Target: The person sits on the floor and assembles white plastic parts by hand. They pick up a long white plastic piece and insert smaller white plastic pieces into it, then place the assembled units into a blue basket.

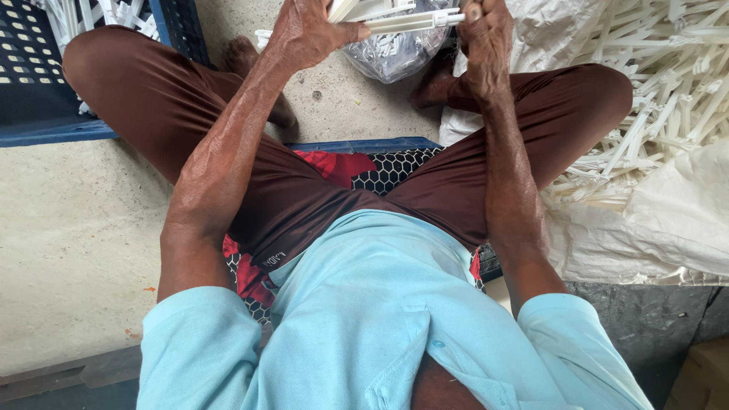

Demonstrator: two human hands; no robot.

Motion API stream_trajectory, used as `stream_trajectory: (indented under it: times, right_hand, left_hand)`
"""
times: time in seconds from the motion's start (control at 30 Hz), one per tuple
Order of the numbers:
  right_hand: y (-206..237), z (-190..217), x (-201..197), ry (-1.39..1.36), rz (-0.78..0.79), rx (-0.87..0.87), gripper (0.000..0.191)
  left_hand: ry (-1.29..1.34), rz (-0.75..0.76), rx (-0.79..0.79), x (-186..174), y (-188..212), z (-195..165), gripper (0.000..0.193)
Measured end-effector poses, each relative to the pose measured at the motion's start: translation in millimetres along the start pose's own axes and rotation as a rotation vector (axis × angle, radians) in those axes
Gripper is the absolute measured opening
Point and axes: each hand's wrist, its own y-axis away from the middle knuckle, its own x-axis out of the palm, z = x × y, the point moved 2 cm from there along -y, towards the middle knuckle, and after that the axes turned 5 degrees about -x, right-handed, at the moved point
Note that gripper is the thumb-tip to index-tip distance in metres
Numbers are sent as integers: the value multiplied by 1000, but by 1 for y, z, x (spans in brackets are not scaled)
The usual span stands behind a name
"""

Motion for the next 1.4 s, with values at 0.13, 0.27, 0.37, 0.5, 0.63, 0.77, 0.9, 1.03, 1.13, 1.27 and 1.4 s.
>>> stream_trajectory:
  times: [0.13,0.27,0.37,0.5,0.63,0.77,0.9,1.03,1.13,1.27,1.4]
  right_hand:
    - [0,-1,-1,-1,6,-171,45]
    - [2,-23,2,20,-45,-4,51]
    - [4,-23,1,104,-67,66,51]
    - [9,6,-3,135,8,-148,51]
    - [12,7,0,133,2,-223,47]
    - [9,-34,6,152,-75,47,52]
    - [17,-42,4,201,-82,348,47]
    - [18,7,0,399,-31,-348,50]
    - [15,16,2,184,-17,-226,51]
    - [9,-5,8,174,-50,-1,57]
    - [8,-14,7,339,-125,61,52]
  left_hand:
    - [-14,39,-91,2,0,2,43]
    - [3,35,-14,6,3,4,45]
    - [2,5,59,6,2,4,50]
    - [15,1,56,4,1,4,53]
    - [-37,49,-172,5,4,7,52]
    - [-13,44,-46,6,6,3,50]
    - [-9,-15,21,5,2,1,59]
    - [-11,46,-169,3,2,4,52]
    - [32,73,-151,5,4,3,50]
    - [41,-19,96,6,4,-5,66]
    - [-65,67,-195,3,0,-3,58]
